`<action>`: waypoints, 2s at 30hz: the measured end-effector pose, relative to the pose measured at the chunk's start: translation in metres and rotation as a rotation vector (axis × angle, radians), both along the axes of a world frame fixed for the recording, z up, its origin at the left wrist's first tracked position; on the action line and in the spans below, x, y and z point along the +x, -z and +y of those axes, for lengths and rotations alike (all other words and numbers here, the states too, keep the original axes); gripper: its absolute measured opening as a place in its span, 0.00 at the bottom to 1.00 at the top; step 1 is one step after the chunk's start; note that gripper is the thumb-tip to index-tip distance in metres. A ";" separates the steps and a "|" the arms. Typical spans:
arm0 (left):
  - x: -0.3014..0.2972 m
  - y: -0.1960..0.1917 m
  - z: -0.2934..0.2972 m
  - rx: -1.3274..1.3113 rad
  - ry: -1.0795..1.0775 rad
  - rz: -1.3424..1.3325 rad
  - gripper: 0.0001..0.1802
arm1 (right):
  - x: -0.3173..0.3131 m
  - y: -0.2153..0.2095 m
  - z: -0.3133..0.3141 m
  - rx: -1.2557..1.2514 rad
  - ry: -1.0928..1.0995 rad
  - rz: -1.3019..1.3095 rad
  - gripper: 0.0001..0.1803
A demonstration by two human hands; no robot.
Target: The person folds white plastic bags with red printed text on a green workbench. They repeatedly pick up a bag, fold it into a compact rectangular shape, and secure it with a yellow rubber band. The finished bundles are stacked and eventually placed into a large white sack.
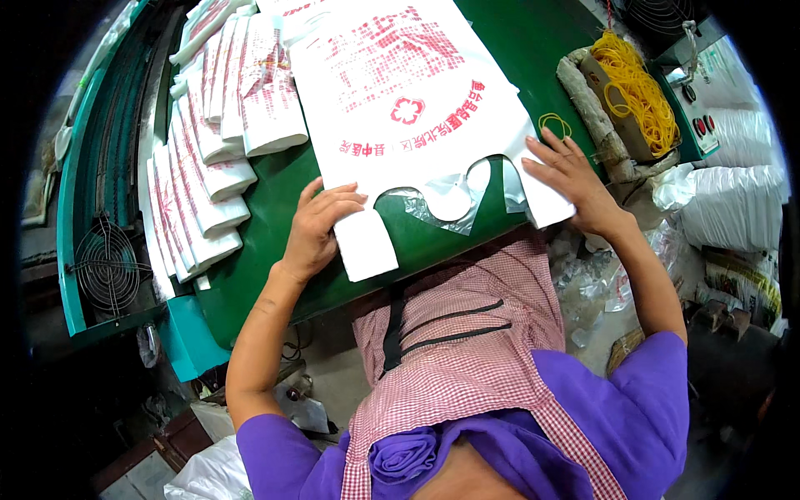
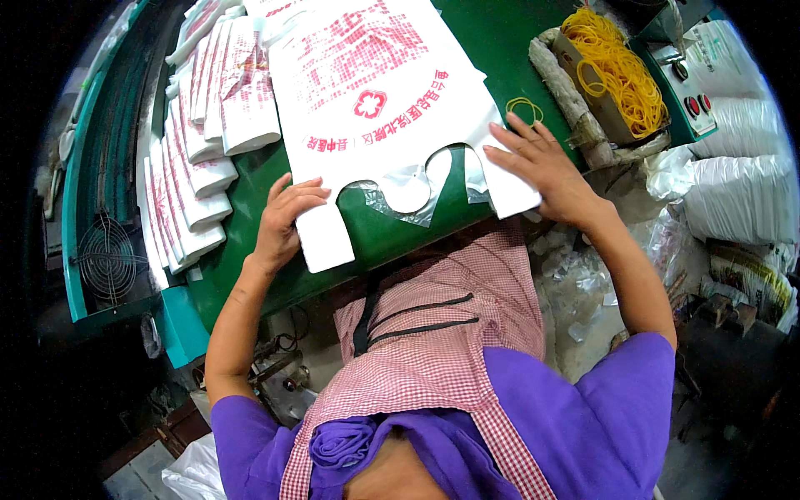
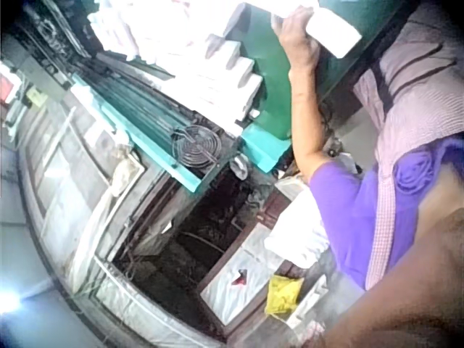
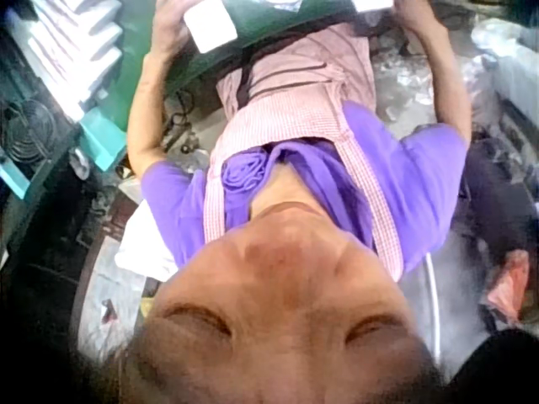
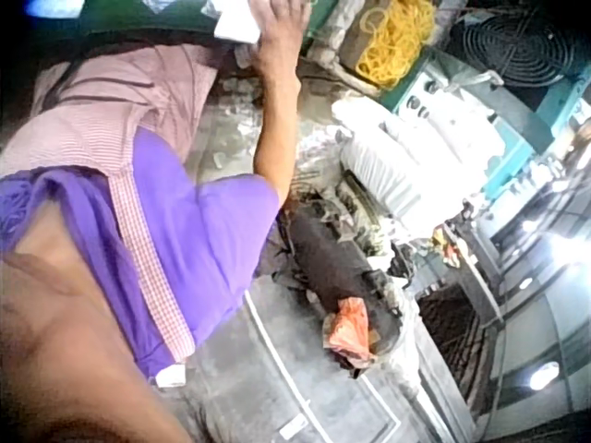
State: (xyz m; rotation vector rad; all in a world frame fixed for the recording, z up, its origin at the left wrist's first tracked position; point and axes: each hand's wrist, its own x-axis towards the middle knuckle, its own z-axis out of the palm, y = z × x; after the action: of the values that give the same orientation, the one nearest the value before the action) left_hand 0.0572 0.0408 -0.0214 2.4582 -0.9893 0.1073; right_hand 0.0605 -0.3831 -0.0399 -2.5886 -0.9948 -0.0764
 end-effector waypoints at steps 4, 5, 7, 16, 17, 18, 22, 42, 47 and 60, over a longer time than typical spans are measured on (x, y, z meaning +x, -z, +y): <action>-0.019 -0.005 -0.004 -0.106 -0.033 0.185 0.12 | -0.008 -0.010 -0.008 0.119 -0.108 0.049 0.25; -0.019 -0.004 -0.006 -0.159 -0.104 0.255 0.12 | -0.013 -0.014 -0.001 0.204 -0.106 0.077 0.18; -0.012 -0.002 -0.014 -0.180 -0.247 0.365 0.13 | -0.010 -0.018 0.005 0.346 -0.147 0.209 0.16; 0.057 -0.017 -0.089 0.373 -0.303 0.234 0.20 | 0.071 -0.023 0.108 0.205 0.109 0.599 0.21; 0.045 -0.010 -0.081 0.210 -0.256 0.061 0.24 | 0.065 -0.017 0.112 0.116 0.059 0.382 0.19; 0.027 -0.004 -0.070 0.045 -0.211 -0.105 0.30 | 0.061 -0.010 0.114 0.113 0.016 0.261 0.18; -0.038 -0.011 -0.074 0.262 0.153 0.051 0.42 | 0.045 -0.017 0.117 0.154 -0.068 0.294 0.13; -0.022 0.017 -0.069 -0.108 -0.019 -0.072 0.34 | 0.036 -0.069 0.102 0.644 -0.100 0.906 0.23; -0.020 0.012 -0.076 -0.137 -0.034 -0.174 0.37 | 0.056 -0.033 0.131 0.681 -0.168 1.144 0.22; 0.035 -0.022 -0.067 -0.140 -0.019 0.324 0.12 | 0.006 -0.025 0.125 0.602 0.051 -0.292 0.13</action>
State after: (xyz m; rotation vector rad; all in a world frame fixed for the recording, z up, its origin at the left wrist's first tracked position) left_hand 0.0918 -0.0258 0.0010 2.2648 -0.7897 -0.2036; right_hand 0.0666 -0.2578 -0.0146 -2.0748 -0.8332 -0.6740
